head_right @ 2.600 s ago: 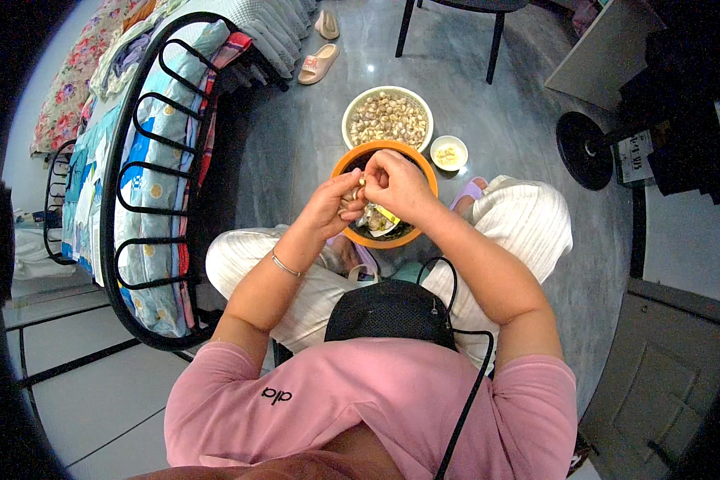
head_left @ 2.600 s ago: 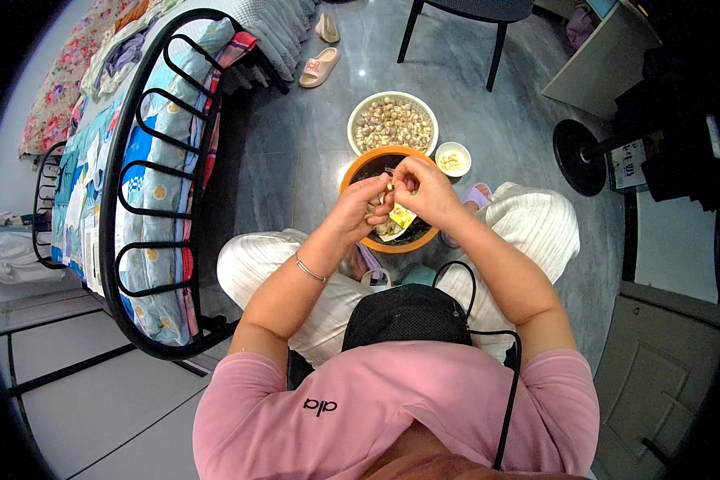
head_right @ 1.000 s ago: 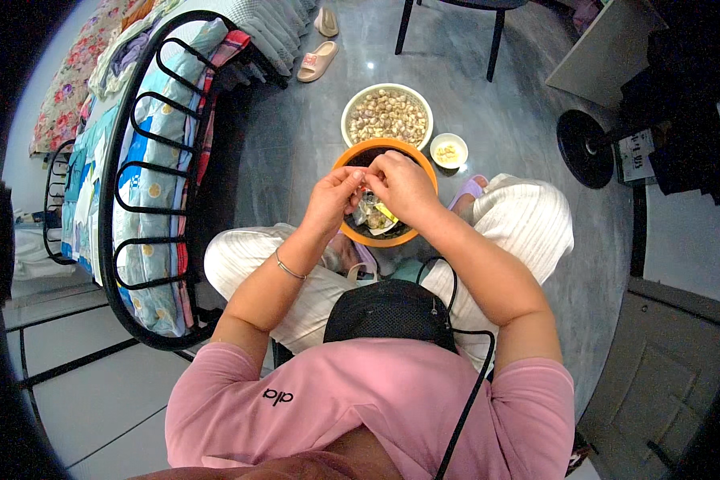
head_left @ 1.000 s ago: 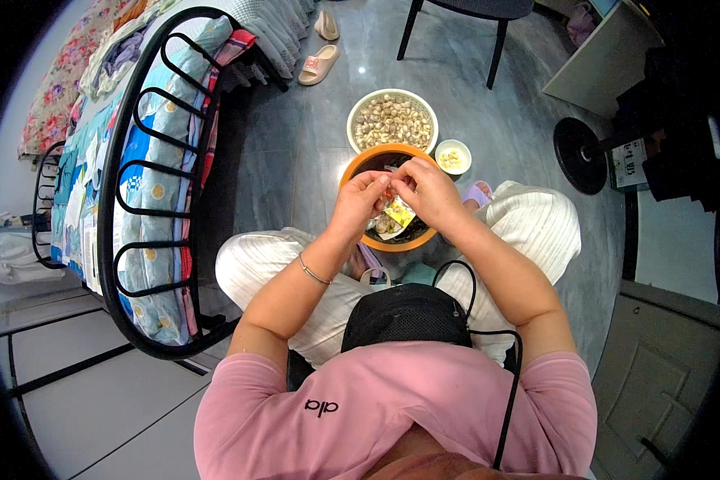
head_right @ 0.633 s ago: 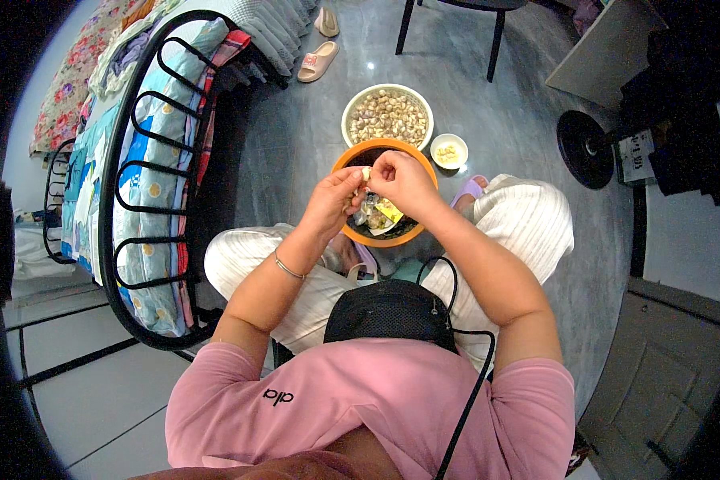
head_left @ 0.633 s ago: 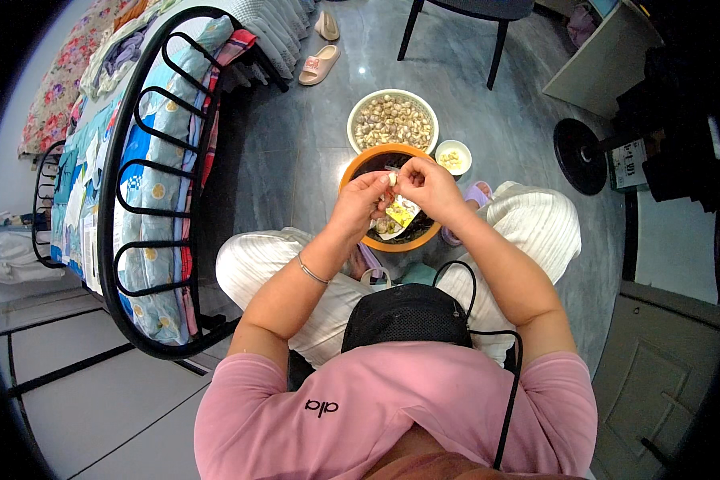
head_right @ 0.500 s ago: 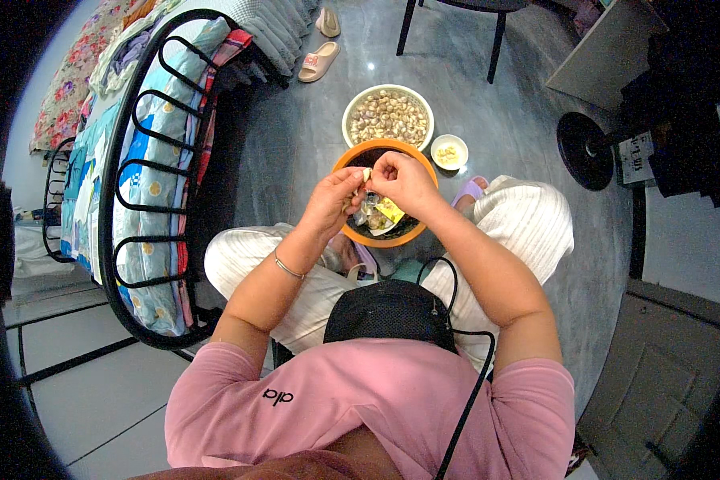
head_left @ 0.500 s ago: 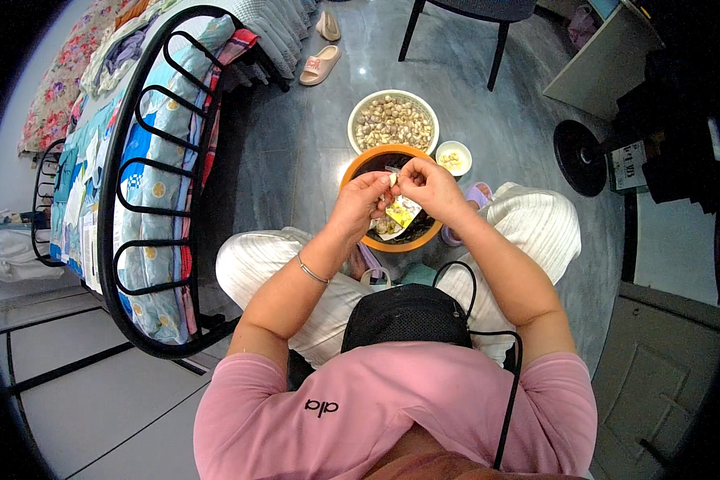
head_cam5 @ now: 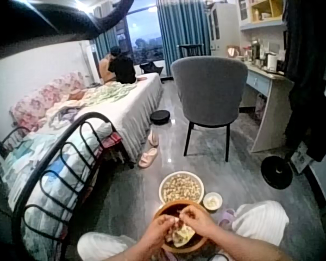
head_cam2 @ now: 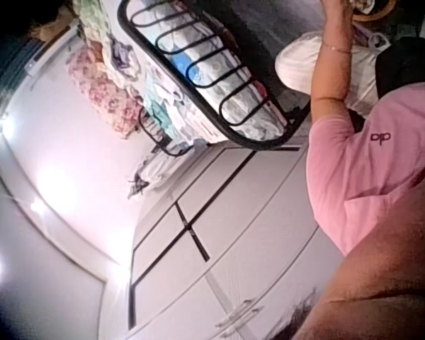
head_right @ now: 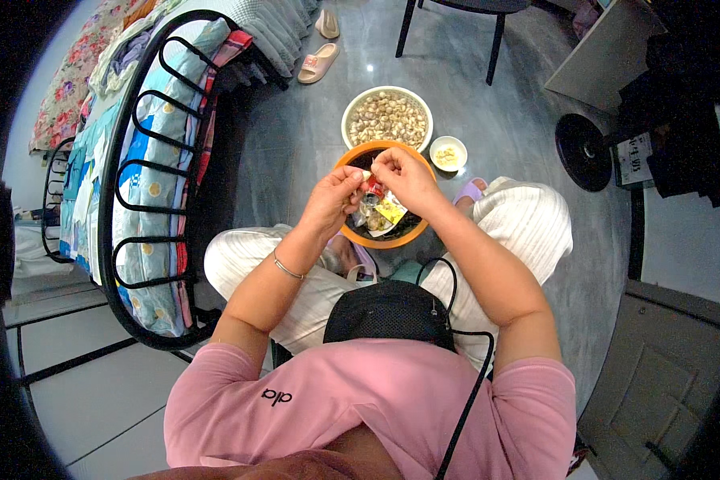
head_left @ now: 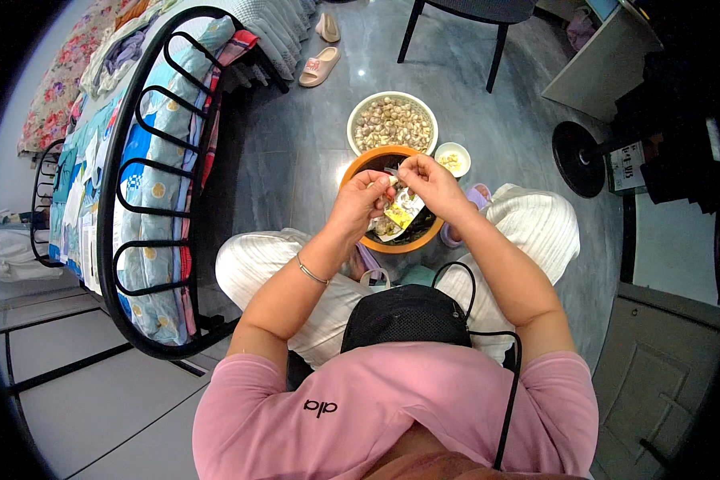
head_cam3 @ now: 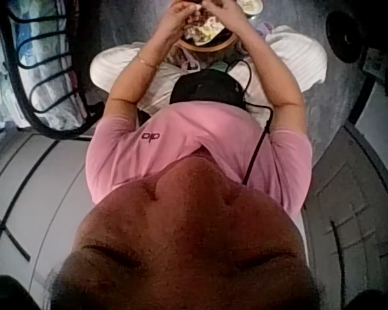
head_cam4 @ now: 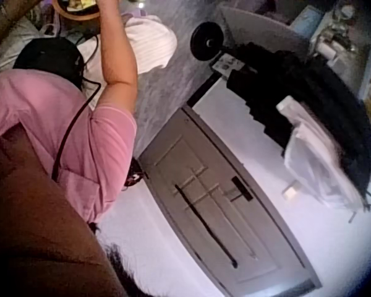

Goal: The person picks up a garlic bulb from a basket and peels it by hand, placing the peeled cloves into a small bowl.

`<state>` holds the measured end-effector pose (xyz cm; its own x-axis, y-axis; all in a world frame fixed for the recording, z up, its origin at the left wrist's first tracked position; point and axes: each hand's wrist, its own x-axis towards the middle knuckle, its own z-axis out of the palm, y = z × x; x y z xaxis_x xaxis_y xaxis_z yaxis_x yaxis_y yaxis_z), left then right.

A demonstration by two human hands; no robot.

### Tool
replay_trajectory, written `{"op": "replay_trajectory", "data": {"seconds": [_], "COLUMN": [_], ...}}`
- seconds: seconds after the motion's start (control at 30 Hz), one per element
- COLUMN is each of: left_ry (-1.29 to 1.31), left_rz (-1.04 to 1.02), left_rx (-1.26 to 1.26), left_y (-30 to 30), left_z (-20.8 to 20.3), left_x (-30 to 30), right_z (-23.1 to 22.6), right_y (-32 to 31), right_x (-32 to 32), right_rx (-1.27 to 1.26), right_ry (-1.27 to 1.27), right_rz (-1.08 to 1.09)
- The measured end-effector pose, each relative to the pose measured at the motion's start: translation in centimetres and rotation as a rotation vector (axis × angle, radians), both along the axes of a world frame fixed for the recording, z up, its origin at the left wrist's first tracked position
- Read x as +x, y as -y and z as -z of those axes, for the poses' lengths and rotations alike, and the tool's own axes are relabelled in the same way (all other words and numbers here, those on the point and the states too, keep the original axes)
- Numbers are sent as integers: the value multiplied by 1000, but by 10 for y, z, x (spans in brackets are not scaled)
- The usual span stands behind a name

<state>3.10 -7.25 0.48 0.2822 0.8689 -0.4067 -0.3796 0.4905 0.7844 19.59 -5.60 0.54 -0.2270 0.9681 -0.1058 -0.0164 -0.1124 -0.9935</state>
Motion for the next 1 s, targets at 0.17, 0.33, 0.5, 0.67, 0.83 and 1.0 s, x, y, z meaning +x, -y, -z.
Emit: {"op": "replay_trajectory", "data": {"seconds": [0.17, 0.33, 0.5, 0.67, 0.83, 1.0], "left_ry": [-19, -55, -90, -179, -228, -248], "left_rz": [0, 26, 147, 91, 78, 63], "left_rx": [20, 1, -14, 37, 70, 106], "left_y": [0, 1, 3, 3, 4, 5], "left_z": [3, -2, -5, -6, -7, -8], "left_x": [-1, -1, 0, 0, 2, 4], "right_z": [-2, -9, -6, -13, -17, -13], "right_y": [1, 2, 2, 4, 5, 5], "right_x": [-1, 1, 2, 3, 3, 3], "right_rx": [-10, 113, 131, 120, 141, 159], "right_ry": [49, 167, 94, 114, 237, 257], "right_rz": [-92, -96, -109, -140, -125, -79]}}
